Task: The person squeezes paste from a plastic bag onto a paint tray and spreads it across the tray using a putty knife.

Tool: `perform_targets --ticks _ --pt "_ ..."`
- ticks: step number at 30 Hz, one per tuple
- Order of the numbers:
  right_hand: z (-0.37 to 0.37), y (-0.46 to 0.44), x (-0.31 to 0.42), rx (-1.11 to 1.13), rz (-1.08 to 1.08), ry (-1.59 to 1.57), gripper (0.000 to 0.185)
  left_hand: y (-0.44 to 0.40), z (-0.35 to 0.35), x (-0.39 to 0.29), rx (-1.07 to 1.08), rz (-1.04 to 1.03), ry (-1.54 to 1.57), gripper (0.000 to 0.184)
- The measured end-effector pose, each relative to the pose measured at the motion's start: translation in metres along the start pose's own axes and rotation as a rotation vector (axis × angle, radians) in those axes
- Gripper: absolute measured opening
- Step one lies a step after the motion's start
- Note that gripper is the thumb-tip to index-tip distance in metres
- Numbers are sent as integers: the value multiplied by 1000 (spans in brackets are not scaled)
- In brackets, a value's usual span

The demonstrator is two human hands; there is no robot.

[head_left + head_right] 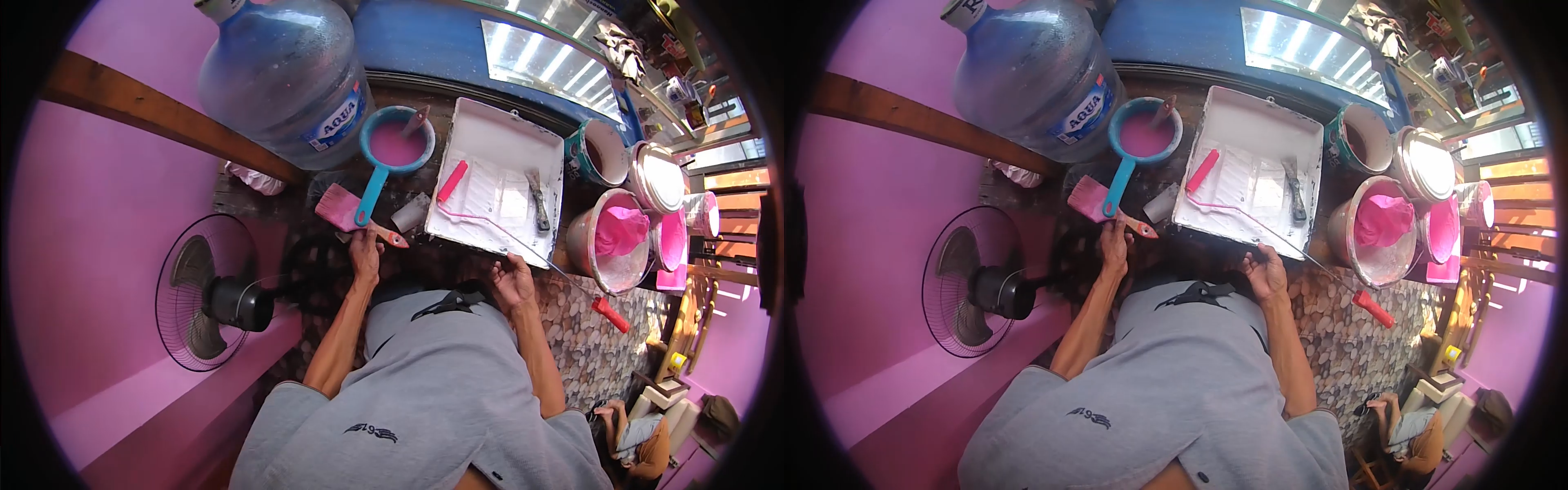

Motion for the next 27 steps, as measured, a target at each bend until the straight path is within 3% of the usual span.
perform_targets --ticks 3,4,6,8,16,19,22,24,27 --pt "-4 4 2 1 -33 -3 31 27 25 -3 15 -87 -207 21" --pt "-5 5 2 1 -43 2 11 37 35 -6 18 -134 -232 21" --pt "2 2 1 -9 -52 -4 24 64 52 -29 -8 -249 -554 21" --pt "1 2 1 0 -65 -15 22 84 59 -51 23 -298 -596 24" --pt "9 -5 -1 61 -126 5 19 51 -26 -128 406 -61 -229 25" --pt "9 -4 -1 39 -120 4 19 5 -60 -136 442 -61 -243 27" --pt "7 -3 0 15 -119 -12 7 -43 -87 -134 469 -95 -168 27" --pt "8 -3 0 26 -127 2 20 -71 -94 -133 459 -89 -166 27" --pt "7 -1 -1 26 -114 -8 20 -99 -96 -127 387 -86 -279 28"
Point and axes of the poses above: each hand's wrist, its own y-axis away from the middle knuckle, its own z-axis out of the back of the hand, x = y × z, the point moved 6 cm from there along -y, towards the middle knuckle, and after that the axes turned 12 degrees about x, right-handed, at the moved point
